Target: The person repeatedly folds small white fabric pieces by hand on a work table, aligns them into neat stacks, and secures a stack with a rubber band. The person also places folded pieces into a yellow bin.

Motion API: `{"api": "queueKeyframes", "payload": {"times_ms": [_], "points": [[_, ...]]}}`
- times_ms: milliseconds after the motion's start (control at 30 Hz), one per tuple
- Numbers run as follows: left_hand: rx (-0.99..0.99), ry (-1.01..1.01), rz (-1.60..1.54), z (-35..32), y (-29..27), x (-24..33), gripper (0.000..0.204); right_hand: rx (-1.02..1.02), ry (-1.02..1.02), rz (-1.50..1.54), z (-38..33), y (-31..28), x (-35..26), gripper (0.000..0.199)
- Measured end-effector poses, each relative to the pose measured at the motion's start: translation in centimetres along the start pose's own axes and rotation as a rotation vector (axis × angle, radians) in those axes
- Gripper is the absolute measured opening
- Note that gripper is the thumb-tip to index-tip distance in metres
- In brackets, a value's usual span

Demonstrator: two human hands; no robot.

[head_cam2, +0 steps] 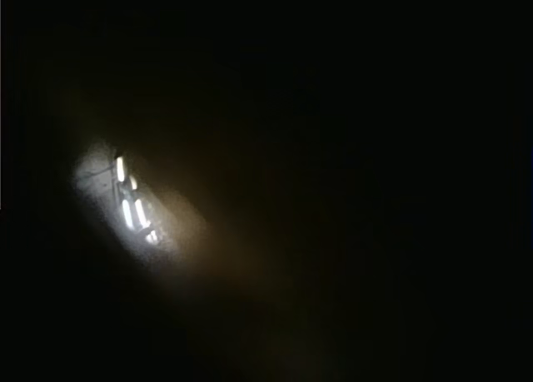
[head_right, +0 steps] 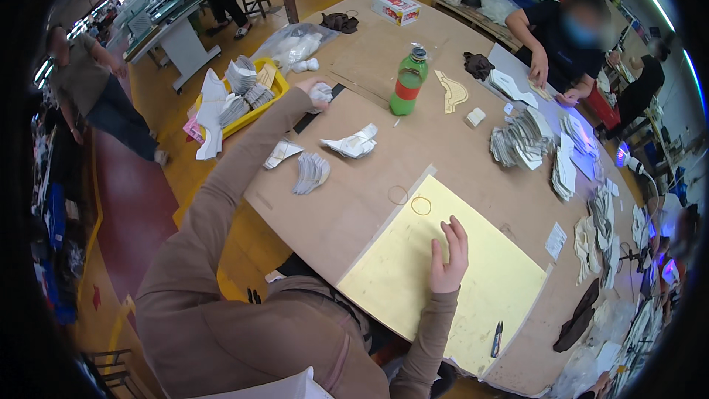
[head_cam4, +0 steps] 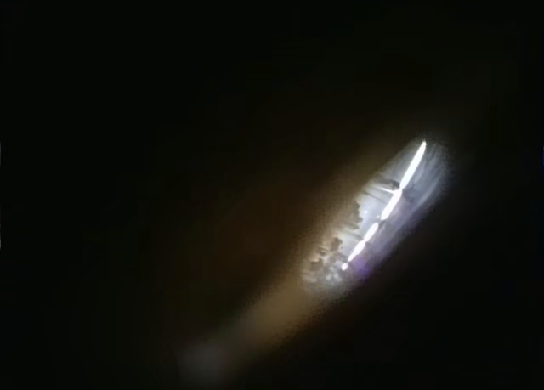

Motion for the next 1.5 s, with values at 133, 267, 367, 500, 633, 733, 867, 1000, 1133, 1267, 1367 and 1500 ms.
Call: {"api": "queueKeyframes", "payload": {"times_ms": [133,267,367,500,633,733,867,1000,1133,1267,1367,1500], "points": [[-0.102,0.022,-0.994,0.1,-1.5,0.3,0.061,0.138,0.126,0.002,0.5,-0.8,1.5,0.027],[-0.524,0.018,-1.772,-4.7,-0.2,2.6,0.056,0.123,0.156,0.046,0.1,-0.3,1.8,0.023],[-0.727,0.087,-1.840,-8.2,0.9,5.2,0.062,0.049,0.082,0.015,0.1,0.4,1.4,0.021],[-0.906,0.004,-1.990,-11.6,6.0,7.5,0.066,-0.057,0.084,0.107,-0.1,1.3,1.3,0.023],[-0.865,-0.080,-1.866,-16.1,14.7,9.5,0.063,-0.215,0.184,0.614,-1.1,3.6,0.7,0.050],[-0.770,-0.007,-1.567,-20.8,20.5,12.5,0.054,-0.323,0.396,0.947,-2.3,5.8,0.1,0.079],[-0.247,0.328,-0.587,-24.6,20.2,14.0,0.053,-0.207,0.351,0.795,-2.6,6.0,0.5,0.075],[-0.179,0.164,-0.620,-22.5,15.3,10.6,0.063,-0.055,0.495,1.043,-2.4,5.5,1.7,0.068],[0.656,0.210,-0.280,-21.3,9.4,5.7,0.076,0.087,0.543,1.057,-2.0,4.6,2.3,0.055],[0.566,0.045,-0.346,-21.9,10.2,2.8,0.076,0.150,0.578,1.112,-2.0,4.3,2.5,0.049],[0.453,0.168,-0.143,-23.4,11.4,3.4,0.070,0.160,0.595,1.104,-2.2,4.5,2.7,0.048],[0.522,0.348,0.000,-24.8,12.1,4.5,0.062,0.134,0.611,1.099,-2.3,4.6,3.1,0.047]]}}
Point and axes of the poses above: each hand's wrist, its own z-axis towards the middle knuckle, its own y-axis out of the palm, x = y × z, the point moved 4 cm from there along z, towards the middle knuckle, and after that the axes turned 6 degrees about -y, right-handed, at the moved point
